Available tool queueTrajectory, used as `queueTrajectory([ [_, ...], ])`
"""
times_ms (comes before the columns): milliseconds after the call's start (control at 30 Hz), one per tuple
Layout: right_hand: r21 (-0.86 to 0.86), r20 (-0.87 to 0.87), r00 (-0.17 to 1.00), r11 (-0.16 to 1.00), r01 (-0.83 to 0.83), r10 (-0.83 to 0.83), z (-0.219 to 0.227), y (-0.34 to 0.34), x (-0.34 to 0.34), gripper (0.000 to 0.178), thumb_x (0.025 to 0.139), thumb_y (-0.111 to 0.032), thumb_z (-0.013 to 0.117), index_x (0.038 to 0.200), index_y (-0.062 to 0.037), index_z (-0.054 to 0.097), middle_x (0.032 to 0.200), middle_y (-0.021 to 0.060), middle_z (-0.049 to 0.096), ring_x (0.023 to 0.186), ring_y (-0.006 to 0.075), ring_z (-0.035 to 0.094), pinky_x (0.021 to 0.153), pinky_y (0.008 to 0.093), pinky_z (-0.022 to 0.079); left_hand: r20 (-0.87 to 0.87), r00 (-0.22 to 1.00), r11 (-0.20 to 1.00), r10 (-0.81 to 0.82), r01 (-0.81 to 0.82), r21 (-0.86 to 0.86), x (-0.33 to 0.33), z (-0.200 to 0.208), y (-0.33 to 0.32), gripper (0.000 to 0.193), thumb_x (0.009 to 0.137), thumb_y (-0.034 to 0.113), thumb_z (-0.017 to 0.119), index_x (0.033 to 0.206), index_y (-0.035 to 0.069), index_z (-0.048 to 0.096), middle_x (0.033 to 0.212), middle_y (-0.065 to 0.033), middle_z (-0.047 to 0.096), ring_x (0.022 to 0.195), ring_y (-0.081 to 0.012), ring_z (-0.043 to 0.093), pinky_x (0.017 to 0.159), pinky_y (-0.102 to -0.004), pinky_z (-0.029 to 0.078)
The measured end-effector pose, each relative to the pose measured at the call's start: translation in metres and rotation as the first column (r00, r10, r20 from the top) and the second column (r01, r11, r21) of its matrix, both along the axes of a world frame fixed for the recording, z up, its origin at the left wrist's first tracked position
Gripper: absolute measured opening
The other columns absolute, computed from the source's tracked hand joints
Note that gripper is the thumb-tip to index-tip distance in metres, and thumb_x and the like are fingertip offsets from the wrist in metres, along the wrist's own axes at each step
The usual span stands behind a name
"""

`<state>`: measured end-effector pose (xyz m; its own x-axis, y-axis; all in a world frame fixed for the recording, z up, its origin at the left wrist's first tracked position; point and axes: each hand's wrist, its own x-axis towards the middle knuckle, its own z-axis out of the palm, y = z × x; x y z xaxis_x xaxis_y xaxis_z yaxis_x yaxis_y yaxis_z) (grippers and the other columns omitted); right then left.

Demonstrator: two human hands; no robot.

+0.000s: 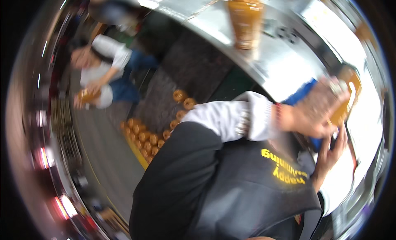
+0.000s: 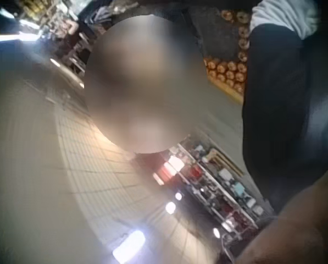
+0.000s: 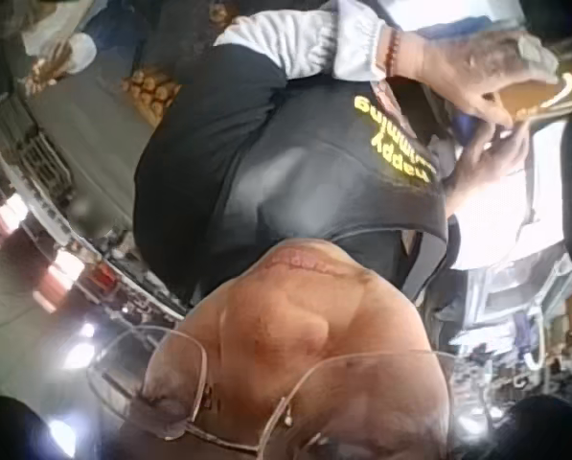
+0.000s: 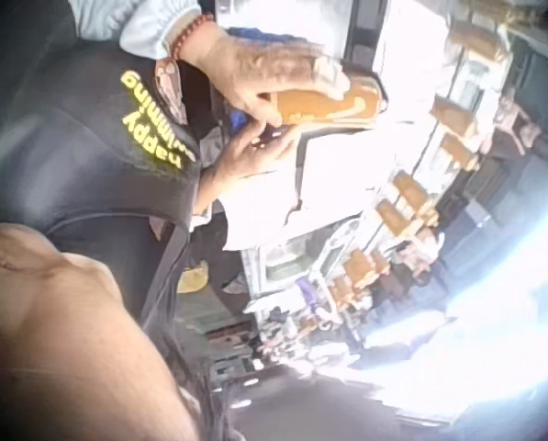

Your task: The person labels amber-colored bottles by applying printed stickers to their sides. They wipe the bottle surface with a cloth, position the sticker, smooth it down, and trim excess material with scissors. The process is repeated for multiple bottles.

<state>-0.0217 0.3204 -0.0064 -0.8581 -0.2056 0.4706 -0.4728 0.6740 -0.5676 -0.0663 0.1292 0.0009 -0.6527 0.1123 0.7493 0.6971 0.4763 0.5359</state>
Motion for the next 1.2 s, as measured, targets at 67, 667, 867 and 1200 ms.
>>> queueTrajectory([
  [67,0.020,-0.015,0.998,0.997,-0.068,0.068,-0.004,0.002,-0.007,0.048,0.100,-0.011,0.060,0.145,0.0007,0.049,0.141,0.0201,0.055,0.131,0.0339,0.052,0.112,0.0416,0.038,0.003,0.999,0.999,0.045,-0.045,0.025,0.005,-0.011,0.003,0.094,0.075,0.040,0.074,0.150,0.000,0.032,0.149,-0.0295,0.034,0.142,-0.0504,0.028,0.119,-0.0629,0.015],
  [667,0.150,0.072,0.973,0.967,0.206,-0.218,-0.009,0.012,-0.011,0.062,0.104,-0.043,0.052,0.157,-0.0150,0.034,0.147,0.0200,0.051,0.133,0.0345,0.053,0.108,0.0418,0.045,-0.060,0.998,0.936,-0.014,0.035,0.350,0.041,-0.009,-0.068,0.074,0.077,0.029,0.078,0.136,0.003,0.042,0.127,-0.0265,0.052,0.127,-0.0446,0.043,0.118,-0.0564,0.021],
  [867,0.436,0.048,0.908,0.827,0.355,-0.415,0.010,-0.002,0.010,0.063,0.106,-0.047,0.044,0.158,-0.0165,0.028,0.148,0.0199,0.050,0.130,0.0371,0.055,0.106,0.0435,0.047,0.050,0.998,0.905,-0.044,0.018,0.426,0.055,-0.028,-0.100,0.061,0.084,0.029,0.072,0.133,0.001,0.046,0.122,-0.0242,0.056,0.120,-0.0420,0.047,0.109,-0.0546,0.034],
  [1200,0.579,-0.049,0.899,0.721,0.381,-0.435,0.008,-0.008,-0.003,0.062,0.106,-0.047,0.041,0.154,-0.0086,0.034,0.144,0.0232,0.051,0.128,0.0374,0.054,0.106,0.0441,0.046,0.108,0.991,0.870,-0.082,0.019,0.493,0.061,-0.038,-0.127,0.058,0.083,0.019,0.073,0.133,0.004,0.046,0.119,-0.0219,0.054,0.110,-0.0404,0.047,0.095,-0.0540,0.040],
])
